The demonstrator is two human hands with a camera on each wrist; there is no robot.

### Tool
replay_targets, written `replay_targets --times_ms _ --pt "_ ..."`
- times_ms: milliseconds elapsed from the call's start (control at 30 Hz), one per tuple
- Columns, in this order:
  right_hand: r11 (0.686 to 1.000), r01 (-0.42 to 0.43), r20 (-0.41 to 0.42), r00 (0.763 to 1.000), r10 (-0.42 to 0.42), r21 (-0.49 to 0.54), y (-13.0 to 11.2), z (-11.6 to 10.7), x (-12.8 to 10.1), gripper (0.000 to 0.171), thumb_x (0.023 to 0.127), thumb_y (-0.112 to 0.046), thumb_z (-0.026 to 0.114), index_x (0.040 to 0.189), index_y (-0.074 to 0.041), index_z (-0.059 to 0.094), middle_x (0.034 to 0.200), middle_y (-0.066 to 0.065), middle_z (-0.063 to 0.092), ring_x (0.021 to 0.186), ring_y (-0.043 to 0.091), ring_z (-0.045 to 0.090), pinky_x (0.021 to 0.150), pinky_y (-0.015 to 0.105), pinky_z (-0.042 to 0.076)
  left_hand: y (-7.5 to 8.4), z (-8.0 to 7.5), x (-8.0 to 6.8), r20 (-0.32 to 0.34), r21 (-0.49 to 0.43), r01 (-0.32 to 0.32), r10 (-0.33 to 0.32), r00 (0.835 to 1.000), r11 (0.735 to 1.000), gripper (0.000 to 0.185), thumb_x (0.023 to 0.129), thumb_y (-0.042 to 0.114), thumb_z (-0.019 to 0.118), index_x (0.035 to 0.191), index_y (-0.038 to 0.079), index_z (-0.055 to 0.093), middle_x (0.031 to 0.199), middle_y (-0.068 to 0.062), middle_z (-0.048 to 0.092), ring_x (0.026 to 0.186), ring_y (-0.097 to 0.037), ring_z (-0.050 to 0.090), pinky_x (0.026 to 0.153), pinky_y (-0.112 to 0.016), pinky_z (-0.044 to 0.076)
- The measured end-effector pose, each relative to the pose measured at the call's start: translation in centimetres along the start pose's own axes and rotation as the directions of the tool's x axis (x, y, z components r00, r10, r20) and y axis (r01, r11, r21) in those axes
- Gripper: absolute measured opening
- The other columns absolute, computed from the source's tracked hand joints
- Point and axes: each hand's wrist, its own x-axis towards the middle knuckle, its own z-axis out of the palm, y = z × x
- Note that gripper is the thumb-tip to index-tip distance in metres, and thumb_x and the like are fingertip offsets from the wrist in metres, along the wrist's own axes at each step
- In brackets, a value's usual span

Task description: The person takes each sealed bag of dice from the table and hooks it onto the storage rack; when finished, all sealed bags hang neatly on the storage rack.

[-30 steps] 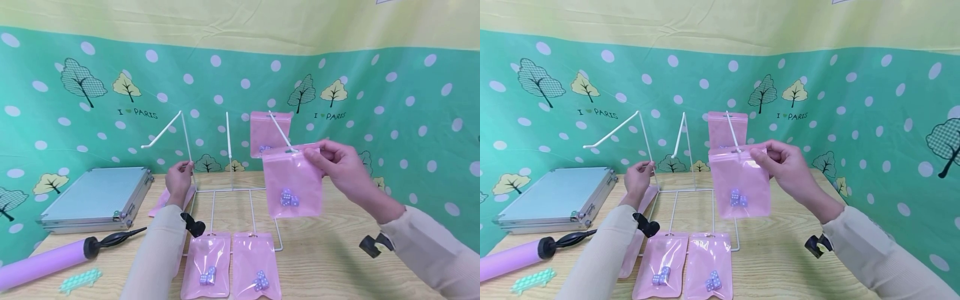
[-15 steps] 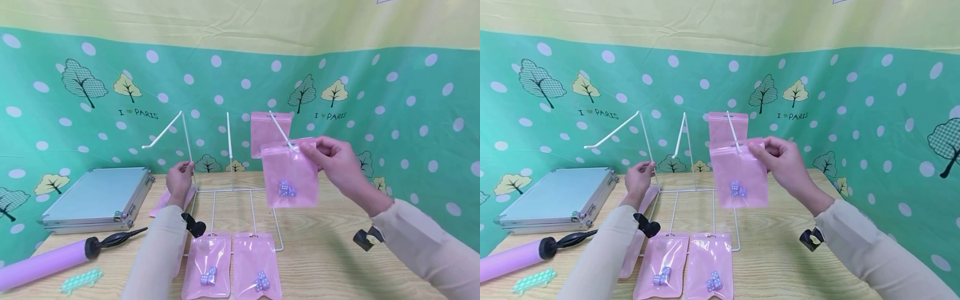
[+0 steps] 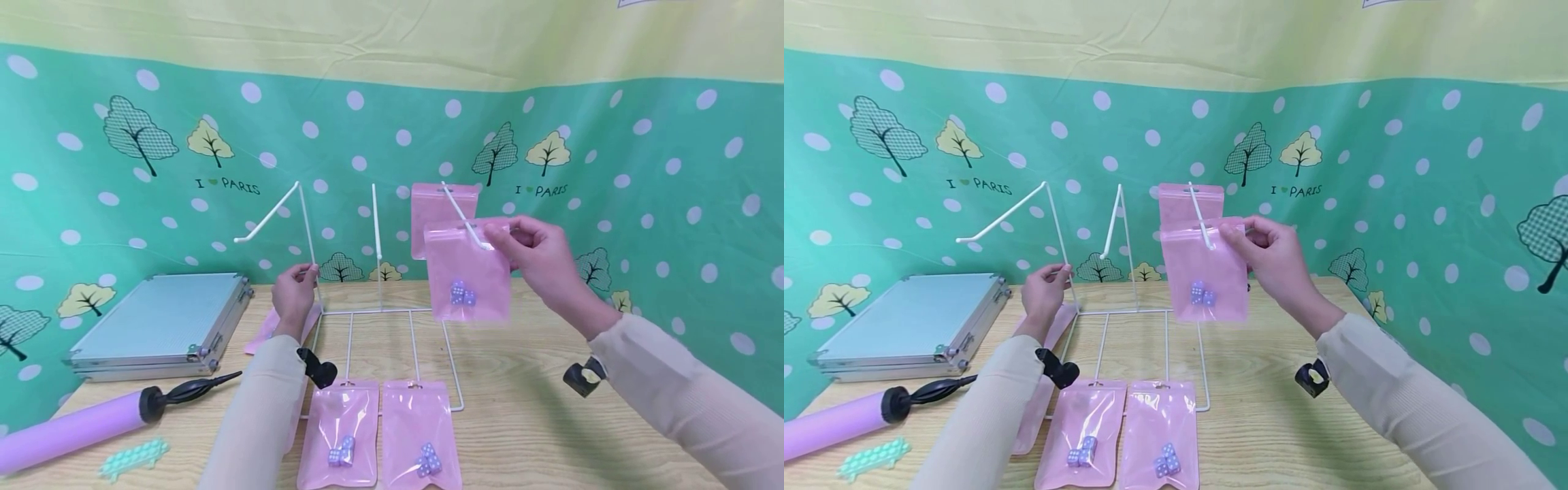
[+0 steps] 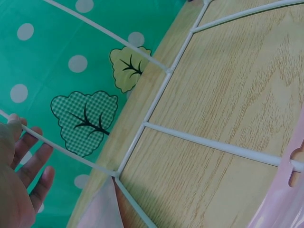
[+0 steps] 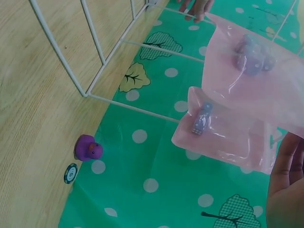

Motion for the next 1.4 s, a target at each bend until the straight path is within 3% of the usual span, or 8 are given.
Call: replay_targets --times_ms 767,1233,1400 --pt "0.998 -0.044 -0.059 0.997 0.046 0.033 1.3 1.7 3.6 0.041 0.096 -0.044 0.070 0.114 -0.007 0.069 0.088 -0.001 0.072 0.073 0.013 0.065 0.064 0.024 0.057 0.0 -0.1 -0.2 0.007 0.004 0.025 -0.025 1.000 1.000 0.035 0.106 0.031 0.056 0.133 0.011 0.065 0.125 -0.015 0.069 0.113 -0.031 0.068 0.101 -0.047 0.050" --pt "0.998 -0.051 -0.102 0.993 0.055 0.042 2.1 2.5 5.0 0.045 0.094 -0.049 0.069 0.113 -0.008 0.069 0.085 -0.001 0.070 0.074 0.013 0.063 0.067 0.021 0.056 0.0 0.0 -0.3 0.003 -0.006 0.011 -0.011 1.000 1.000 0.034 0.106 0.030 0.056 0.132 0.009 0.065 0.123 -0.015 0.070 0.112 -0.032 0.069 0.100 -0.048 0.050" --pt "0.998 -0.058 -0.113 0.992 0.061 0.026 2.2 2.8 5.6 0.047 0.095 -0.050 0.068 0.115 -0.007 0.068 0.082 -0.001 0.068 0.069 0.012 0.061 0.063 0.021 0.055 -0.1 0.0 -0.2 0.005 -0.007 0.000 0.001 1.000 1.000 0.035 0.106 0.030 0.056 0.133 0.008 0.065 0.123 -0.016 0.070 0.111 -0.033 0.069 0.100 -0.047 0.051"
